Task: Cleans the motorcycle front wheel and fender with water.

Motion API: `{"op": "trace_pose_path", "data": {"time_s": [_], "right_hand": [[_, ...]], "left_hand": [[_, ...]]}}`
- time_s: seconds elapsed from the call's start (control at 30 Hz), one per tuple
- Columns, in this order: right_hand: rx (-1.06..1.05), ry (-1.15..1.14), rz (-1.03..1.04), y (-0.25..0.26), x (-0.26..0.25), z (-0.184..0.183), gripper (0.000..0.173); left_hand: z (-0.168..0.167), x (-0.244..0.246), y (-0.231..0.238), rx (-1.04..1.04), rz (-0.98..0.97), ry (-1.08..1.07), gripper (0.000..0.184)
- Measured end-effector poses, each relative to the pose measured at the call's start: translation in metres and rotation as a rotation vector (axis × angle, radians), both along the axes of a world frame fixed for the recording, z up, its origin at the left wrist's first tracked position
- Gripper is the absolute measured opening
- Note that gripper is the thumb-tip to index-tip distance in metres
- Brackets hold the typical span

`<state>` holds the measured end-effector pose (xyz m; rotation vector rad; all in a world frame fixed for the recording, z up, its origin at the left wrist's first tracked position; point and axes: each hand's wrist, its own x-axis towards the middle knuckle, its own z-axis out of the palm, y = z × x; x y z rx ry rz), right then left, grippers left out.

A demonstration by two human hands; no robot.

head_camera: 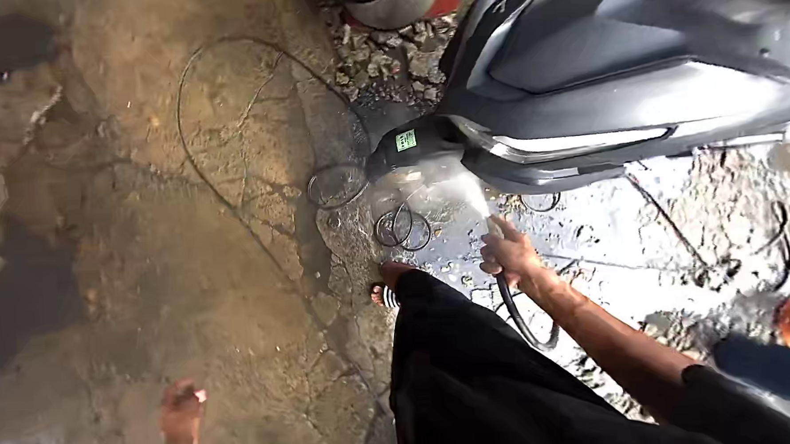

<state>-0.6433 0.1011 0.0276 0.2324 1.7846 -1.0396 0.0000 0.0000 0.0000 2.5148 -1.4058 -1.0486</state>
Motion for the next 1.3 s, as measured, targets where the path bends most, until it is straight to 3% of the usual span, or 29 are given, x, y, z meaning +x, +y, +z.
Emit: {"op": "trace_pose_path", "data": {"time_s": [0.1, 0.17, 0.23, 0.3, 0.43, 0.57, 0.67, 0.77, 0.8, 0.83, 0.9, 0.93, 1.0, 1.03, 1.1, 1.2, 1.27, 1.3], "right_hand": [[0.003, -0.012, -0.151, -0.023, 0.022, 0.000, 0.055], [-0.009, -0.019, -0.240, -0.039, 0.044, -0.012, 0.056], [-0.027, -0.012, -0.327, -0.071, 0.060, -0.027, 0.059], [-0.020, 0.005, -0.411, -0.112, 0.071, -0.029, 0.060], [-0.039, -0.035, -0.673, -0.182, 0.087, -0.011, 0.062], [-0.069, -0.050, -0.971, -0.230, 0.091, 0.008, 0.059], [-0.072, -0.015, -1.138, -0.273, 0.102, 0.031, 0.053], [-0.115, 0.006, -1.359, -0.317, 0.116, 0.044, 0.013], [-0.125, 0.024, -1.415, -0.330, 0.123, 0.050, 0.004], [-0.126, 0.041, -1.477, -0.344, 0.131, 0.057, 0.009], [-0.149, 0.066, -1.629, -0.372, 0.154, 0.078, 0.014], [-0.151, 0.073, -1.697, -0.381, 0.170, 0.093, 0.016], [-0.195, 0.075, -1.805, -0.401, 0.201, 0.121, 0.018], [-0.205, 0.062, -1.864, -0.416, 0.219, 0.133, 0.019], [-0.251, 0.069, -1.953, -0.449, 0.242, 0.155, 0.017], [-0.216, 0.108, -2.018, -0.486, 0.265, 0.172, 0.017], [-0.143, 0.126, -2.024, -0.496, 0.285, 0.177, 0.017], [-0.082, 0.145, -2.029, -0.501, 0.296, 0.176, 0.016]], "left_hand": [[0.030, -0.052, -0.178, -0.033, -0.228, -0.014, 0.042], [0.023, -0.117, -0.249, -0.035, -0.404, 0.075, 0.043], [0.006, -0.197, -0.287, 0.013, -0.579, 0.192, 0.044], [-0.024, -0.276, -0.296, 0.146, -0.781, 0.323, 0.042], [-0.071, -0.381, -0.267, 0.484, -1.362, 0.493, 0.040], [-0.067, -0.442, -0.242, 0.671, -1.787, 0.760, 0.046], [-0.045, -0.451, -0.252, 0.827, -2.142, 0.899, 0.055], [-0.035, -0.432, -0.268, 1.069, -2.594, 0.954, 0.079], [-0.031, -0.420, -0.277, 1.169, -2.640, 1.012, 0.082], [-0.022, -0.408, -0.296, 1.311, -2.586, 1.049, 0.083], [-0.019, -0.376, -0.336, 1.489, -2.310, 1.145, 0.084], [-0.014, -0.357, -0.348, 1.407, -2.217, 1.210, 0.080], [0.000, -0.336, -0.372, 1.172, -2.240, 1.200, 0.082], [0.012, -0.326, -0.385, 1.133, -2.324, 1.152, 0.086], [0.038, -0.332, -0.401, 1.166, -2.691, 0.996, 0.086], [0.061, -0.332, -0.427, 1.055, -2.911, 1.225, 0.052], [0.026, -0.308, -0.455, 1.020, -2.940, 1.507, 0.030], [0.000, -0.295, -0.484, 1.077, -2.927, 1.513, 0.025]]}}
